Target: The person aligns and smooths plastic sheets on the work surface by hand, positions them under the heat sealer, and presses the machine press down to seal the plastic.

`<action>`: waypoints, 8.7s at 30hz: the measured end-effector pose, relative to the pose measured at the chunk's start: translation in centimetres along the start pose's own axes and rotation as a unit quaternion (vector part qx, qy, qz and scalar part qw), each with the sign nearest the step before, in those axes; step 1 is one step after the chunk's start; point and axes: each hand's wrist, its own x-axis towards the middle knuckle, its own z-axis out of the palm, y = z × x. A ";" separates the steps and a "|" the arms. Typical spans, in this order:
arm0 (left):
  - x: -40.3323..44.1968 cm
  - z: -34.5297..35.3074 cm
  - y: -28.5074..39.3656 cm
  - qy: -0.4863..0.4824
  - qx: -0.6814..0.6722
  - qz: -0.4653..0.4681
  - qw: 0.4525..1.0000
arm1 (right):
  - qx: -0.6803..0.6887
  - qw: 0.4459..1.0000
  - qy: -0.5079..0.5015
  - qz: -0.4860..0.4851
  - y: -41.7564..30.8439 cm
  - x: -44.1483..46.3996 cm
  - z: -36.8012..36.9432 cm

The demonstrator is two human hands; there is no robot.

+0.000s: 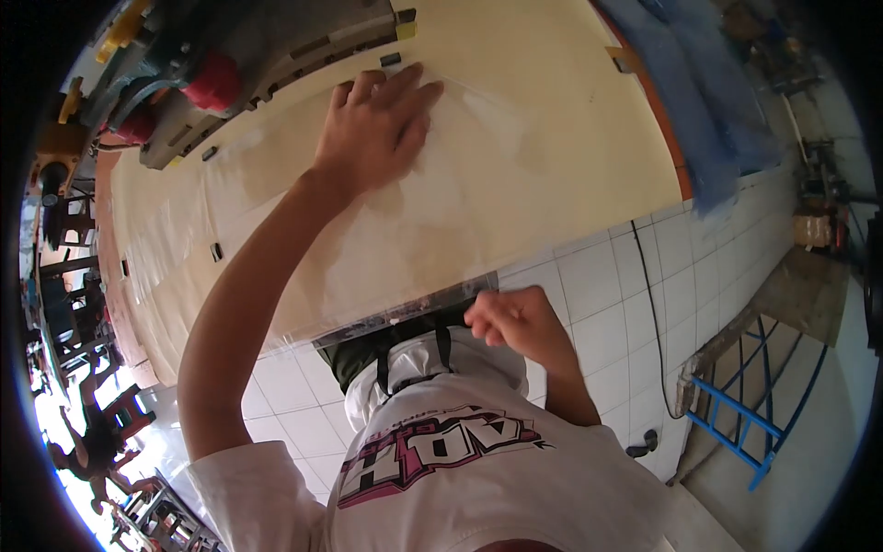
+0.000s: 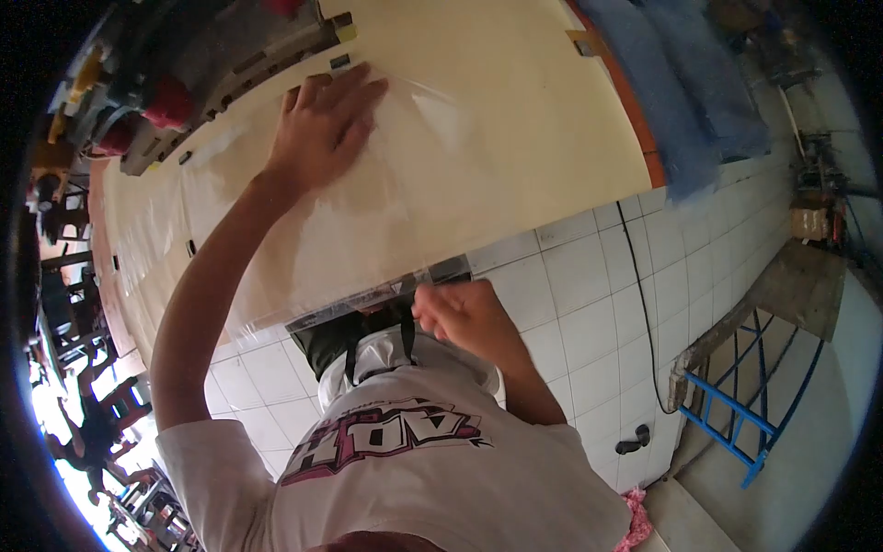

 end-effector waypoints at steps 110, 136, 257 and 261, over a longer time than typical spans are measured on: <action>-20.7 -13.1 -21.6 0.079 -0.119 -0.574 0.806 | -0.438 0.737 -0.010 -0.514 -14.9 20.4 7.0; -19.2 -12.8 12.2 0.194 -0.047 -0.203 0.959 | -0.474 0.726 -0.012 -0.499 -15.4 20.3 6.4; -21.1 -10.4 14.2 0.070 -0.632 -0.638 0.433 | -0.550 0.657 -0.011 -0.515 -15.7 19.1 7.2; -21.2 -10.4 14.0 0.053 -0.619 -0.628 0.469 | -0.545 0.650 -0.011 -0.530 -15.6 19.4 7.2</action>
